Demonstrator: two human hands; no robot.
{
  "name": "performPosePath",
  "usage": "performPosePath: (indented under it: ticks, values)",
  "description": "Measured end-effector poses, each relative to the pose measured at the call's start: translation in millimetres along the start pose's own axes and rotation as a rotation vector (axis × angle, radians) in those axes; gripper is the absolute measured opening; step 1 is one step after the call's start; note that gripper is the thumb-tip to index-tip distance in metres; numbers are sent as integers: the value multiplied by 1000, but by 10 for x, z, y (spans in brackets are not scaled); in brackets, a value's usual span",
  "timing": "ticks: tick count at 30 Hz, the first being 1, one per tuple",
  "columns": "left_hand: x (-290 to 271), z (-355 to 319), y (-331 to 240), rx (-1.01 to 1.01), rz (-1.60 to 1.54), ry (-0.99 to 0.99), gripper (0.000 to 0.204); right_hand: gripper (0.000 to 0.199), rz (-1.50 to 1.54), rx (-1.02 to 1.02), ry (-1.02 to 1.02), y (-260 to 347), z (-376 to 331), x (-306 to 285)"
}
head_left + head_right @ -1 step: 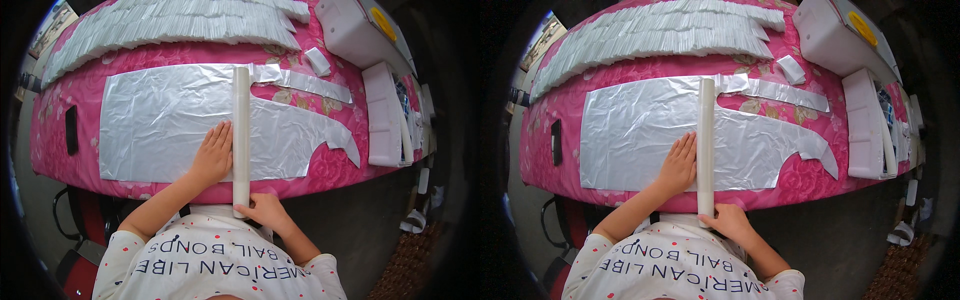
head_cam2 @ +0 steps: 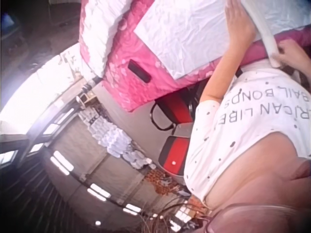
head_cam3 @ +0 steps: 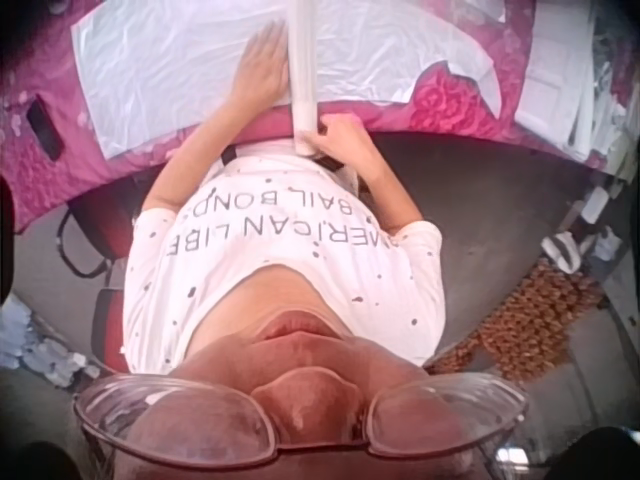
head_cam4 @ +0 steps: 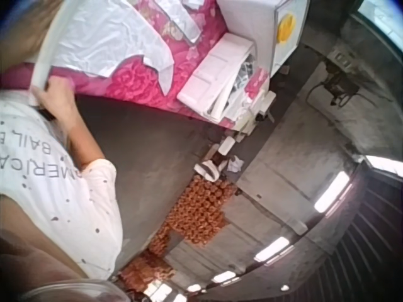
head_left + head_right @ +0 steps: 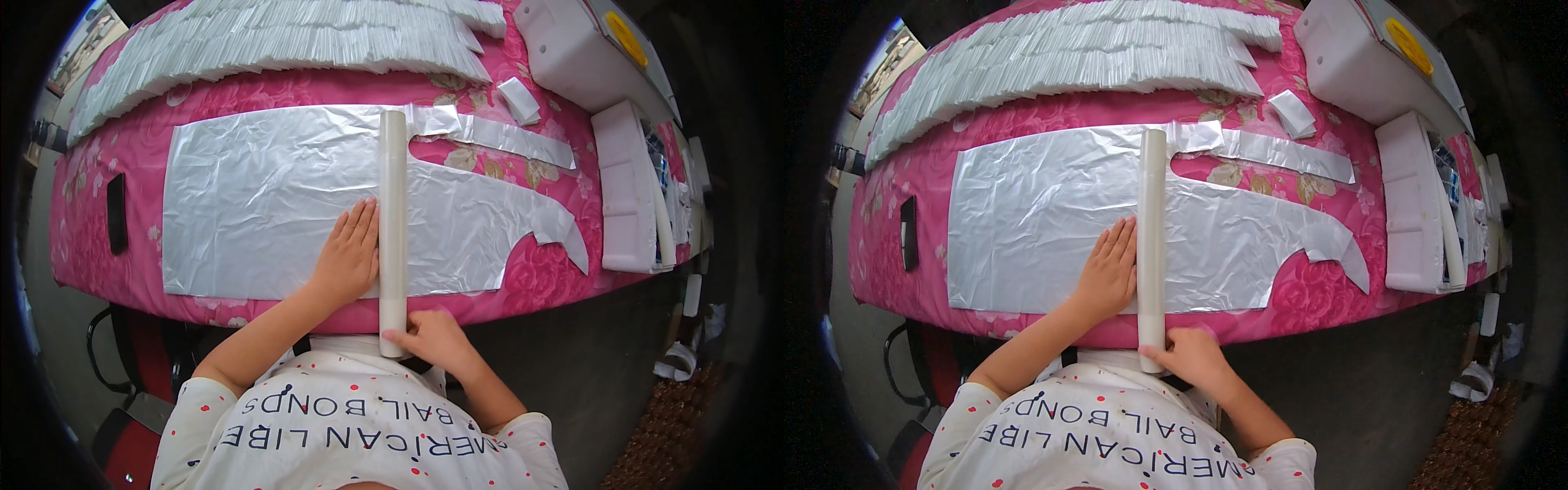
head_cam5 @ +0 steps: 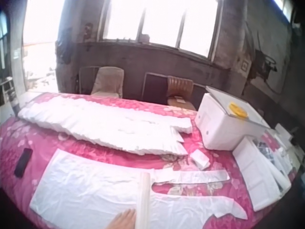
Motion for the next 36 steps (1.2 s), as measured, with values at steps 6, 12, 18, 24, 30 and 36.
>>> performPosePath:
  ticks: [6,12,18,24,30,36]
  values:
    - [-4,-4,-14,-20,66,16,53,56,115,-114,-279,560,908,-760]
    - [3,26,-27,-38,42,40,54,41,957,-194,-77,873,1807,-1174]
    - [37,24,-19,-65,36,64,55,22,1824,-606,254,601,2218,-1639]
    - [22,-3,-20,-64,105,61,53,23,1949,-667,-230,-196,1889,-2722]
    - [20,-3,-27,-53,79,31,52,30,1707,-829,-365,182,1075,-2847]
    - [37,-6,-26,-39,135,33,53,32,590,-964,-524,1790,906,-1181]
Point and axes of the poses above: each hand's wrist, its own z-axis towards the middle knuckle, its own x-axis out of the palm, y = z × x, the point moved 3 cm from there along z, towards the middle knuckle, and after that the axes turned 13 degrees about x, right-handed, at the moved point
